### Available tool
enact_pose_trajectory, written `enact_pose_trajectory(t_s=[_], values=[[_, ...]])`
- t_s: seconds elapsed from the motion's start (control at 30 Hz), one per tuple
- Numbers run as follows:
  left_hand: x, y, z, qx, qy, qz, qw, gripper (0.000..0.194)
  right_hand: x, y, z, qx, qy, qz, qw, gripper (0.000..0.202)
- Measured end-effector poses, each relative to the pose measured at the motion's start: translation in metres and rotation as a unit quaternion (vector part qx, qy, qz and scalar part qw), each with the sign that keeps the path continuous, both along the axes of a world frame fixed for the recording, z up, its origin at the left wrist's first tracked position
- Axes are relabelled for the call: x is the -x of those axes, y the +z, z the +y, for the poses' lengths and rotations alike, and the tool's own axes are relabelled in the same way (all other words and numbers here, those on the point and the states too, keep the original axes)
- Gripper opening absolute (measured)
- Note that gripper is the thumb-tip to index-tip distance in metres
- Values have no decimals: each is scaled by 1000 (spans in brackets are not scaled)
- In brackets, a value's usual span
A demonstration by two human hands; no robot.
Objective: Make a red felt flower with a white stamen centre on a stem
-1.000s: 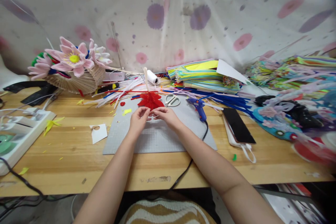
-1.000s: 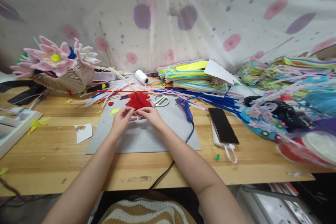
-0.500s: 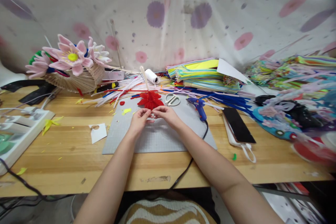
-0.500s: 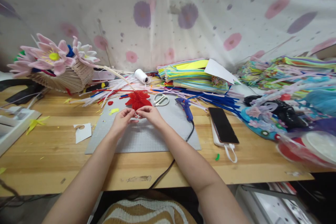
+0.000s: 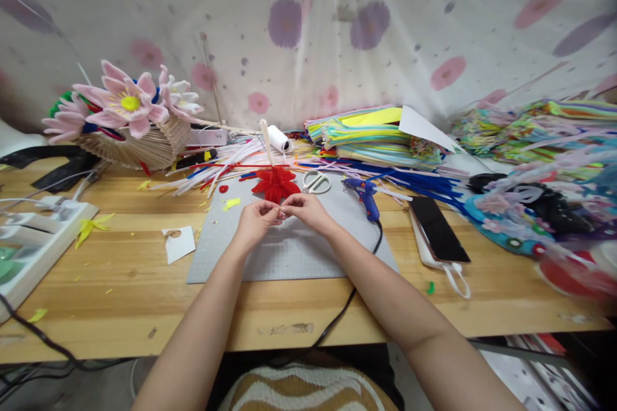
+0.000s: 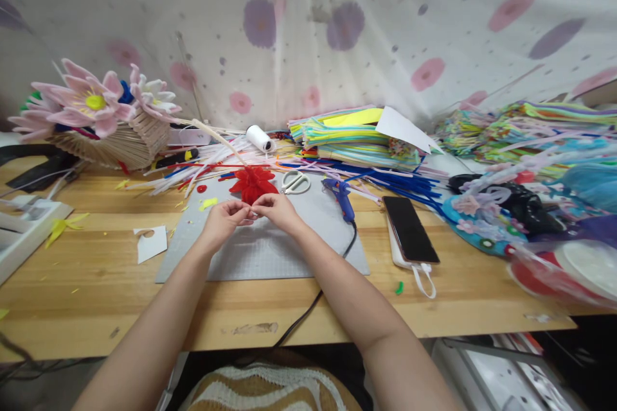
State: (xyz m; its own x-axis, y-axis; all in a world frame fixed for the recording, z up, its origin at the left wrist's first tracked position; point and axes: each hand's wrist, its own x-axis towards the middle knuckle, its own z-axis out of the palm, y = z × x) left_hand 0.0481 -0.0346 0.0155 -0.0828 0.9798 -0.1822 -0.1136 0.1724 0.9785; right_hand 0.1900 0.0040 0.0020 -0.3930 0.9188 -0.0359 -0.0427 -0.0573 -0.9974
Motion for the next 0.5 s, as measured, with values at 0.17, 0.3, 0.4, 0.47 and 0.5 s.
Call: enact_pose_trajectory(t_s=[0.17,0.3,0.4,0.47,0.5], values=[[-1,-1,-2,11,18,-26,999,36,-1,0,-3,21,2,21,1000,29],[0,2,-6,2,-14,-45,999,39,-2,2,-2,26,3,23,999,29],[0,3,-6,-3,-26,-48,999,40,-1,4,-2,21,6,9,1000,26],[1,3,-6,1,-24,-45,999,41,0,6,-2,24,9,5,1000,25],[1,3,-6,4,-24,-44,999,42,1,6,-2,27,11,6,1000,25]])
